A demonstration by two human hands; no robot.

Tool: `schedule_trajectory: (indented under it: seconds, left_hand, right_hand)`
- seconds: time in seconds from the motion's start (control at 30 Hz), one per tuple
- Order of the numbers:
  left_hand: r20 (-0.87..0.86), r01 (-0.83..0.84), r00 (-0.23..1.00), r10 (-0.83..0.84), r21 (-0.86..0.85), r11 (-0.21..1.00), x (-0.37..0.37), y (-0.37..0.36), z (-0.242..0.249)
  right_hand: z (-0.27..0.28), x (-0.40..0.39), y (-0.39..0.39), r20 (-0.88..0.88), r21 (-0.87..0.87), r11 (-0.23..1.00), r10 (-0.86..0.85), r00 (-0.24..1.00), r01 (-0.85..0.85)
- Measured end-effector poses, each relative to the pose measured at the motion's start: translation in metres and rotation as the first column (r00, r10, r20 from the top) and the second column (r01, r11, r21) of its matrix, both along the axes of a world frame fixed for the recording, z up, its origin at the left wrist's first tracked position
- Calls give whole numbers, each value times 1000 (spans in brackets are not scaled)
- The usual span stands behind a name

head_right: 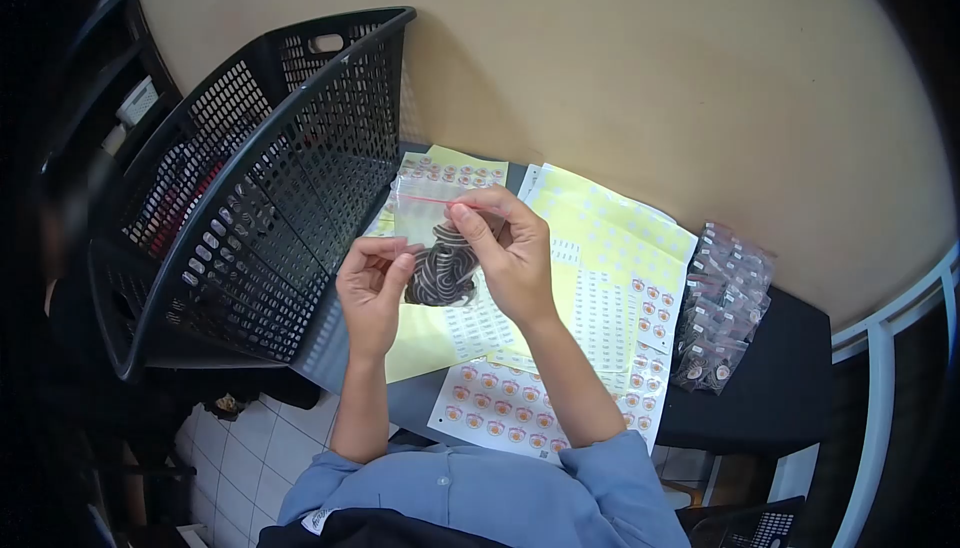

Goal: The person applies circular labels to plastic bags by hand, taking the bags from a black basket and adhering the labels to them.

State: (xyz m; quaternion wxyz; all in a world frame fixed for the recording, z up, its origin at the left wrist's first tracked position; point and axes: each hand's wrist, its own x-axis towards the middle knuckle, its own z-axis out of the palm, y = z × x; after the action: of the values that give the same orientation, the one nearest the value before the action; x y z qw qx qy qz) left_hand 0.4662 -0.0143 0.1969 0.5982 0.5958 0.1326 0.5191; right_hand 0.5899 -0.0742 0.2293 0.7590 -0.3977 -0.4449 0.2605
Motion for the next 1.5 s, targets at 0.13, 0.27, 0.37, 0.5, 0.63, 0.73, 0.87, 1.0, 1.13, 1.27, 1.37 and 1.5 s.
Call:
schedule_trajectory:
  seconds: [0.13, 0.27, 0.37, 0.5, 0.63, 0.73, 0.87, 1.0, 1.13, 1.27, 1.37, 1.5]
  left_hand:
    - [13, 17, 1000, -18, 13, 1000, -10, 4, 5]
    - [44, 37, 998, -41, 101, 994, -9, 17, 23]
    - [17, 68, 997, -72, 152, 986, -12, 20, 28]
    - [41, 45, 998, -53, 179, 983, -18, 25, 25]
    - [55, -21, 998, 9, 234, 972, -24, 34, 25]
    - [77, -116, 993, 91, 441, 890, -23, 44, 26]
    - [99, -72, 994, 37, 376, 924, -23, 46, 26]
    - [129, -54, 992, 8, 353, 934, -25, 50, 21]
    - [135, -96, 989, 51, 353, 931, -31, 57, 21]
    - [126, -112, 989, 71, 359, 926, -34, 63, 17]
    - [65, -134, 991, 117, 392, 910, -42, 68, 13]
    - [-39, -144, 983, 179, 433, 890, -52, 71, -5]
  right_hand:
    - [-5, -6, 1, -21, 13, 1000, -19, 1000, 20]
    - [-2, -12, 0, 178, 51, 999, -22, 984, 13]
    - [2, -21, -1, 326, 64, 995, -96, 940, 79]
    - [-1, -36, 7, 251, 91, 985, -168, 953, 149]
    - [-1, -44, 17, 274, 155, 970, -222, 936, 185]
    - [-1, -49, 22, 309, 161, 960, -269, 912, 228]
    - [1, -57, 28, 306, 183, 951, -297, 904, 251]
    - [-2, -61, 32, 277, 154, 945, -323, 905, 290]
    - [4, -62, 29, 334, 87, 932, -361, 871, 353]
    - [1, -56, 29, 472, 87, 917, -382, 795, 389]
    - [1, -54, 24, 590, 27, 918, -334, 735, 396]
    - [-14, -57, 18, 541, -83, 947, -220, 812, 312]
